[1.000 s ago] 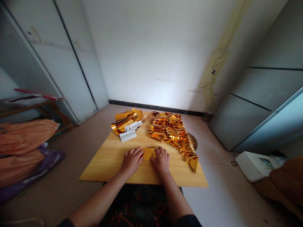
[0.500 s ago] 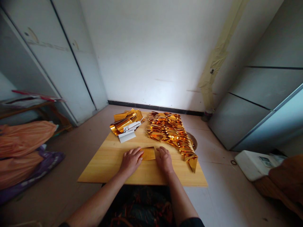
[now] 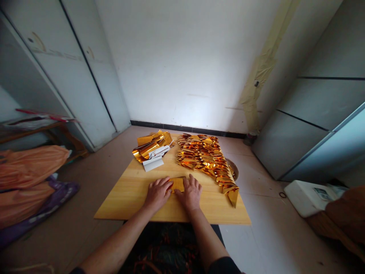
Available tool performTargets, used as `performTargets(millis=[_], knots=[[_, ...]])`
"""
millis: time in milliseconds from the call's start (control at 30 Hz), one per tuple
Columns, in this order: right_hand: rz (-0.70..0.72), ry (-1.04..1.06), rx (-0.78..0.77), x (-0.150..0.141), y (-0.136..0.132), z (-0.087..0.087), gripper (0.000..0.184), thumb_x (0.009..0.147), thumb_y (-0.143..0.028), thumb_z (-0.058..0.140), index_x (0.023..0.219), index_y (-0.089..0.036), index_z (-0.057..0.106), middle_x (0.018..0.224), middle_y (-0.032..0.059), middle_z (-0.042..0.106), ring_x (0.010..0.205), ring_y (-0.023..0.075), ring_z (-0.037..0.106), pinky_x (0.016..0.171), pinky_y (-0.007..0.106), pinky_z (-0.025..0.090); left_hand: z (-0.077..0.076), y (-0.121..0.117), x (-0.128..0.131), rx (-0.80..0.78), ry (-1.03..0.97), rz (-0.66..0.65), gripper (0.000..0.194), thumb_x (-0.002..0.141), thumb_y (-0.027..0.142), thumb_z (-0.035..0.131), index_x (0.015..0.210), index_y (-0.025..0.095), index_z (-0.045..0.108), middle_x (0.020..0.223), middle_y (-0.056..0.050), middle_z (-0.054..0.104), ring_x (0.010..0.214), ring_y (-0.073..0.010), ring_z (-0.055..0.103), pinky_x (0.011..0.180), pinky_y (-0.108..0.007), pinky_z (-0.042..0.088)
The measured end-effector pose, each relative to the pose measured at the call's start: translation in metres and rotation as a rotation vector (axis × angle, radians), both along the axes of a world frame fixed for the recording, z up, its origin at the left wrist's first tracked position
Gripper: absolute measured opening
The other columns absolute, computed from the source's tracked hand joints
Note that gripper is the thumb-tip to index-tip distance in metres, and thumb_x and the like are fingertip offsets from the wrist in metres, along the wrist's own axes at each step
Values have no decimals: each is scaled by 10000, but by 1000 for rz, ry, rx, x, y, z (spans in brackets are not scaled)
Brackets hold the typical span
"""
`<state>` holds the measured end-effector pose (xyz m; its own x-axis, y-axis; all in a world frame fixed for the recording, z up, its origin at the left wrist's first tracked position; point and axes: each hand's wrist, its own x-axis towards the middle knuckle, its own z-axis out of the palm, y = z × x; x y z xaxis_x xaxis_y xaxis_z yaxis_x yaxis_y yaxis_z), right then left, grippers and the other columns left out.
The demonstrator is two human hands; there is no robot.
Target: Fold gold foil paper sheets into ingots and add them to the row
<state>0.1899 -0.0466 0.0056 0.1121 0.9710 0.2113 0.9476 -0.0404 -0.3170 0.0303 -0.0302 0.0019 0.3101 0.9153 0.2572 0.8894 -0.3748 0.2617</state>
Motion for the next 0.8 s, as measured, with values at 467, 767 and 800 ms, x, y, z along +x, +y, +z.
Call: performTargets(millis=[467,767,800], knots=[[70,2,-1,4,-2,2,386,752,-439,647,1102,-278,622,1311,74,506,1161,259,449,952,388,302,1,10,-20,-159,70,-149,464,834,191,437,1253,376,509,1434,61,424,1237,-218,416,976,-425,342],[168,-43,-79,14,-1,14,384,721,-480,670,1056,-296,633,1256,53,530,1119,250,450,903,371,311,7,12,-22,-144,48,-179,505,742,479,630,1220,338,544,1414,15,450,1215,-263,420,986,-440,323],[186,-49,-92,16,-1,17,376,714,-480,675,1040,-298,635,1238,48,538,1105,247,454,889,365,314,7,13,-21,-137,41,-177,498,734,477,644,1203,337,555,1399,14,467,1197,-262,433,975,-436,330]])
